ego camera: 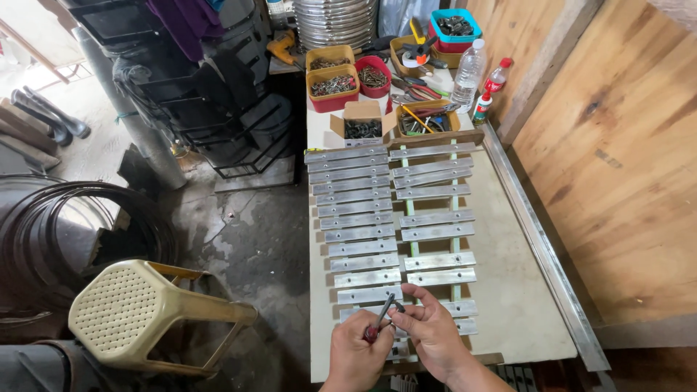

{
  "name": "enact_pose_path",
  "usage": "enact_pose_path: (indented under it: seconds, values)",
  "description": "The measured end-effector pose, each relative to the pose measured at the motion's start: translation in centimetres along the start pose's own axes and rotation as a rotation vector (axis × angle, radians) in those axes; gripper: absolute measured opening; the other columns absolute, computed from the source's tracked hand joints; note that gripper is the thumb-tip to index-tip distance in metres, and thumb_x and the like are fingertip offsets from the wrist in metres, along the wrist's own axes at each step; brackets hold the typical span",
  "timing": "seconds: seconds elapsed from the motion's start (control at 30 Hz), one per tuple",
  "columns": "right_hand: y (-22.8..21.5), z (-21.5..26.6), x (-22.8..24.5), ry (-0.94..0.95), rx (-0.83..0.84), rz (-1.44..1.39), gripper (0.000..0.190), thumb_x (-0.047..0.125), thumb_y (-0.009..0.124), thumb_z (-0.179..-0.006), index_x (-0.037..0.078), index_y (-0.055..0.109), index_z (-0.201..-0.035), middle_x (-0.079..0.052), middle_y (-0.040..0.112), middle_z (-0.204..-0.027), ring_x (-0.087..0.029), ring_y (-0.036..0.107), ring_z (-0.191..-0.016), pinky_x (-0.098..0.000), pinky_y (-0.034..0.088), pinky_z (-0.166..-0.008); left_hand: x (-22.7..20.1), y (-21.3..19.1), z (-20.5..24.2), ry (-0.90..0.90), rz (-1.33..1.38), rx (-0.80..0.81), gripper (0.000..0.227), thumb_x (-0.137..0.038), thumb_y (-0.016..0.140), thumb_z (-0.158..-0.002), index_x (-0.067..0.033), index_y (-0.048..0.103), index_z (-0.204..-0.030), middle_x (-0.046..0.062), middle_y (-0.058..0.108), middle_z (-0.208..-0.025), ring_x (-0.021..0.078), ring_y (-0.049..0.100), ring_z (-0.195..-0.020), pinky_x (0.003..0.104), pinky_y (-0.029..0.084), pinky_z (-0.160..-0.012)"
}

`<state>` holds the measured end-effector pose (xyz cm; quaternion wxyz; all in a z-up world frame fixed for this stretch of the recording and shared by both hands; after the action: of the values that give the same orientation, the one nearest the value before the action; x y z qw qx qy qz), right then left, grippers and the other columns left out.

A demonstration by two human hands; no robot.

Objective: The person uses a screwdriver to tighten screws into metal brackets arranged on a wooden jig. They repeatedly pick up screws from a container and secure them into the metal pieces.

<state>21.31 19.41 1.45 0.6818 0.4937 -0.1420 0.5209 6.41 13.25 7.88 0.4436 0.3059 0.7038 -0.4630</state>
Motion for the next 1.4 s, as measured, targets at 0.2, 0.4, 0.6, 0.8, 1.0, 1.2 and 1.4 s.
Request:
enact_pose_path:
  seconds: [0.2,0.4,0.6,0.8,1.0,1.2,1.4]
  values:
    - [0.4,0.1,-0.2,0.031,0.039,-0.030,0.062,-0.009,0.078,-0.078,0.005,0.058,-0.135,-0.016,0.077,-0.083,-0.026,0.070,-0.073,-0.0338,0.052,-0.067,-1.3,-0.1,-0.2,0.089,0.013,0.007,0.034,-0.011,0.075,-0.083,-0.0127,0.050,-0.060,-0.002,0.059,-0.059,0.0135,0.054,-0.055,0.032,0.044,-0.050]
    - [0.7,0.4,0.1,0.034,0.049,0.002,0.062,-0.004,0.080,-0.079,0.007,0.056,-0.134,-0.015,0.077,-0.079,-0.024,0.069,-0.069,-0.0311,0.049,-0.063,-0.5,0.4,0.0,0.044,0.066,0.024,0.038,-0.008,0.074,-0.085,-0.0137,0.046,-0.059,-0.004,0.049,-0.055,0.0125,0.048,-0.055,0.032,0.042,-0.053]
    - [-0.5,-0.3,0.2,-0.001,0.028,0.029,0.059,-0.009,0.080,-0.078,0.007,0.061,-0.131,-0.013,0.073,-0.074,-0.027,0.072,-0.075,-0.0353,0.051,-0.067,1.9,1.3,0.1,-0.333,0.101,0.138,0.011,-0.019,0.076,-0.085,-0.0135,0.077,-0.076,-0.004,0.063,-0.058,0.0095,0.051,-0.055,0.030,0.045,-0.056]
    - [-3.7,-2.8,4.9,-0.148,-0.153,0.382,0.029,-0.004,0.082,-0.078,0.002,0.078,-0.107,-0.015,0.079,-0.099,-0.028,0.073,-0.095,-0.0417,0.063,-0.092,3.1,-0.1,0.7,-0.780,0.166,0.228,0.021,-0.028,0.071,-0.096,-0.0106,0.078,-0.106,0.002,0.065,-0.067,0.0130,0.064,-0.056,0.026,0.053,-0.049]
    - [-5.1,-5.6,4.5,-0.212,-0.113,0.813,0.027,0.011,0.084,-0.081,0.012,0.082,-0.108,-0.003,0.085,-0.097,-0.015,0.077,-0.088,-0.0267,0.063,-0.085,5.7,-3.0,0.8,-0.871,0.068,0.094,0.021,-0.027,0.069,-0.091,-0.0104,0.081,-0.097,0.001,0.070,-0.076,0.0147,0.067,-0.058,0.028,0.060,-0.065]
    - [-4.1,-6.6,1.6,-0.138,0.008,1.024,0.028,0.019,0.079,-0.085,0.021,0.083,-0.113,0.003,0.082,-0.104,-0.011,0.074,-0.096,-0.0255,0.058,-0.091,7.5,-3.5,2.0,-0.894,0.030,0.106,0.020,-0.028,0.069,-0.090,-0.0116,0.080,-0.094,0.000,0.066,-0.069,0.0139,0.067,-0.058,0.028,0.057,-0.063]
    - [-4.1,-7.5,0.1,-0.167,0.092,1.146,0.027,0.026,0.081,-0.081,0.021,0.081,-0.107,0.004,0.082,-0.108,-0.012,0.075,-0.104,-0.0280,0.056,-0.095,8.7,-3.7,2.2,-0.918,-0.041,0.136,0.022,-0.030,0.069,-0.089,-0.0139,0.081,-0.100,0.000,0.070,-0.072,0.0123,0.069,-0.059,0.028,0.058,-0.065]
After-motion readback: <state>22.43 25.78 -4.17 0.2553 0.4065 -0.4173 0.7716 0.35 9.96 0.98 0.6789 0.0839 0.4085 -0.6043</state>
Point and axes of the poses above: each hand's wrist, its own z-axis away from the middle knuckle, its own y-axis out of the palm, x = y × z, the point moved 9 cm from there along -z, towards the middle knuckle
